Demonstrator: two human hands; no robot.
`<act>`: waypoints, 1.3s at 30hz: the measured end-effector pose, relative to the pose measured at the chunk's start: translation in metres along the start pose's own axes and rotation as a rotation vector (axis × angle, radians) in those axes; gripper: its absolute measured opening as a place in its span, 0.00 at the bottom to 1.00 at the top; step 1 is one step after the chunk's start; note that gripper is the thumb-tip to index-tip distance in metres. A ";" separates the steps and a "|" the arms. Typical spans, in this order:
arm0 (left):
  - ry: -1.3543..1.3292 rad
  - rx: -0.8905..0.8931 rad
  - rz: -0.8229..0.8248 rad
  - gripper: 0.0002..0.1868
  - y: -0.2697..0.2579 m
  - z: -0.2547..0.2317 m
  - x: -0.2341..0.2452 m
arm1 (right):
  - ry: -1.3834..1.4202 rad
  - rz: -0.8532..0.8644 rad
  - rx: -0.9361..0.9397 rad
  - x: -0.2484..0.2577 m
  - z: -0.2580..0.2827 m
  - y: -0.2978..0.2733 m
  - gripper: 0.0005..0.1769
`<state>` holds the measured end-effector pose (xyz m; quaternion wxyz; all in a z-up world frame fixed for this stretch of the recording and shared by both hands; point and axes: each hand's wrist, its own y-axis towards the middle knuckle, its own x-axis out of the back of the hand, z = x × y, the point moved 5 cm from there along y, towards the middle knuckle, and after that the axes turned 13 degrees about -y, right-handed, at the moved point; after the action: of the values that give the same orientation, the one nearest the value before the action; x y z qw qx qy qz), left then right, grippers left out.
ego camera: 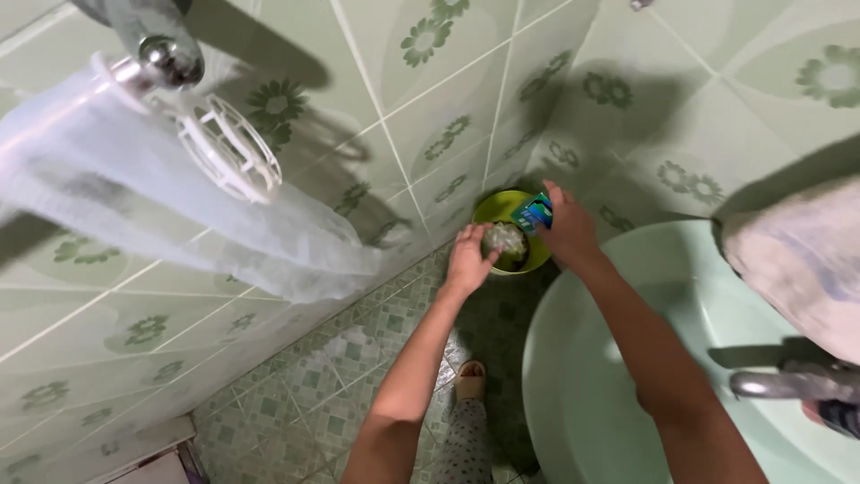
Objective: Take toiletries from a cabinet and place them in the bathroom.
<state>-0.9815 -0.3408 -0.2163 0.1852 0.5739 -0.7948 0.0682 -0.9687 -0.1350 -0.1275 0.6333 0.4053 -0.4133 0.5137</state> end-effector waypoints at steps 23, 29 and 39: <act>0.134 -0.345 0.168 0.29 -0.069 -0.206 -0.016 | -0.061 -0.325 0.066 0.137 -0.044 -0.209 0.33; 0.103 -0.537 0.328 0.27 -0.193 -0.324 -0.102 | -0.129 -0.417 -0.080 0.218 -0.073 -0.386 0.32; -0.084 -0.724 0.695 0.27 -0.387 -0.441 -0.309 | -0.284 -0.519 -0.513 0.301 -0.203 -0.674 0.30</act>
<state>-0.4393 -0.0534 0.0343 0.3063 0.1768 -0.9184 -0.1773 -0.2435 0.0531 0.0287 0.7595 0.3918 -0.4956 0.1552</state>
